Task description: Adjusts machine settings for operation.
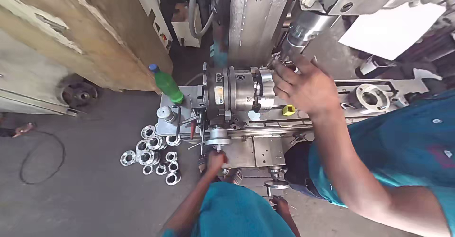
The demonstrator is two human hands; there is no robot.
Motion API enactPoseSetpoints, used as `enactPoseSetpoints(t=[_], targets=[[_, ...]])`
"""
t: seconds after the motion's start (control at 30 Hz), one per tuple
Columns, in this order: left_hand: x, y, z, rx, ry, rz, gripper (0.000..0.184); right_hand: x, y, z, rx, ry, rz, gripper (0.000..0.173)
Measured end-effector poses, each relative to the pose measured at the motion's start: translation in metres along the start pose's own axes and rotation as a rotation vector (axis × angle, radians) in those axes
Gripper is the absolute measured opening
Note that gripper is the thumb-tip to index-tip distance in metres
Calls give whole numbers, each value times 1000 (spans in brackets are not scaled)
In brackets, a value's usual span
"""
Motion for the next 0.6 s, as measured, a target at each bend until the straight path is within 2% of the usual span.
enactPoseSetpoints(t=[0.07,0.1,0.17,0.23,0.3,0.33,0.4,0.47,0.5,0.57,0.6], targets=[[-28,-34,-25,-65,38,-14,20,0,4,6,2,-7,12,21],[-45,-32,-42,-118,45,-4,17,-1,6,6,13,-10,14,21],[-55,10,-56,-200,14,75,18,-2,5,9,50,-41,-3,21],[-30,44,-35,-147,-11,102,24,-3,5,10,85,-67,3,21],[-4,14,-4,-43,-27,24,27,-7,7,1,101,-70,52,17],[-4,-10,-5,-31,7,-7,26,-5,5,1,97,-66,79,17],[-31,-37,-33,-114,70,3,19,-3,8,-3,124,-66,117,21],[-52,-7,-55,-177,33,96,24,-7,3,-4,137,-70,104,29],[-50,18,-52,-183,2,123,28,-9,-1,-7,135,-59,83,30],[-20,40,-27,-110,-50,48,29,-4,-1,-13,137,-32,51,28],[-6,28,-10,-69,-65,-24,31,-3,-1,-16,125,-10,44,28]])
Point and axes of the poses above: each hand's wrist, its own x-axis towards the middle knuckle, its own y-axis out of the palm, z = x × y, the point moved 7 cm from there along x, towards the middle knuckle, and after that the axes turned 5 degrees about x, right-handed, at the moved point
